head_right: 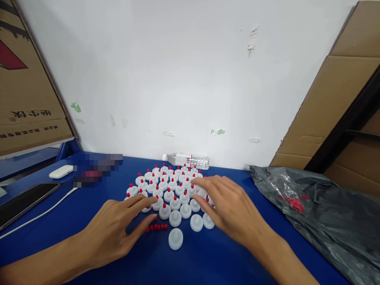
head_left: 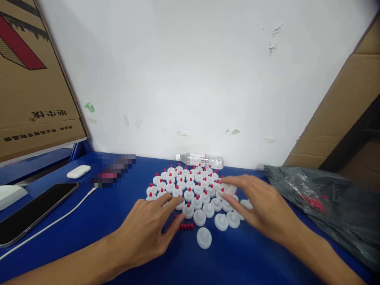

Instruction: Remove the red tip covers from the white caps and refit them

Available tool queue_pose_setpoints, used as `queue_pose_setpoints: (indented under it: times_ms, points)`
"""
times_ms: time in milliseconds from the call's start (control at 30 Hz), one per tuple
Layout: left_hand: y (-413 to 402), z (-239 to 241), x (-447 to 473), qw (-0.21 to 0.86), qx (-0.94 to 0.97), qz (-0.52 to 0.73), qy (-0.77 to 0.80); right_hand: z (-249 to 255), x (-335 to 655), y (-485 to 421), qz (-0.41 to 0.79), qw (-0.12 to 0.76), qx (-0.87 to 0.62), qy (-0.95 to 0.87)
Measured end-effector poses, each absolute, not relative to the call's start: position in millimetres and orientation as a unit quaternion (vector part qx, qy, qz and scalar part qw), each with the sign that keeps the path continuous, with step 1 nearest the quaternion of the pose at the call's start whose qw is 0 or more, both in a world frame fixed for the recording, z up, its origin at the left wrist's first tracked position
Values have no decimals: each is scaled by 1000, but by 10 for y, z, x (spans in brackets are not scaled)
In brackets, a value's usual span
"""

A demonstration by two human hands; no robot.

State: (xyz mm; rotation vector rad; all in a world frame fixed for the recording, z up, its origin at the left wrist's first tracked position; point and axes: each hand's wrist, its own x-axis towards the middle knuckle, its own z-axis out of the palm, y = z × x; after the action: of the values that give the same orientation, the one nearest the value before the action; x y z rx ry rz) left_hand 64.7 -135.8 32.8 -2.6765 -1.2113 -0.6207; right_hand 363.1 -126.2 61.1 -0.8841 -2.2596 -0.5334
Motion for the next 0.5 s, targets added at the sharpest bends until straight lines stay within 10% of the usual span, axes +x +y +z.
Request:
queue_pose_setpoints:
  times_ms: [500]
  points:
    - [-1454,333,672,45,-936,-263,-229,515,3003,-1656,-252,359,-157,-885]
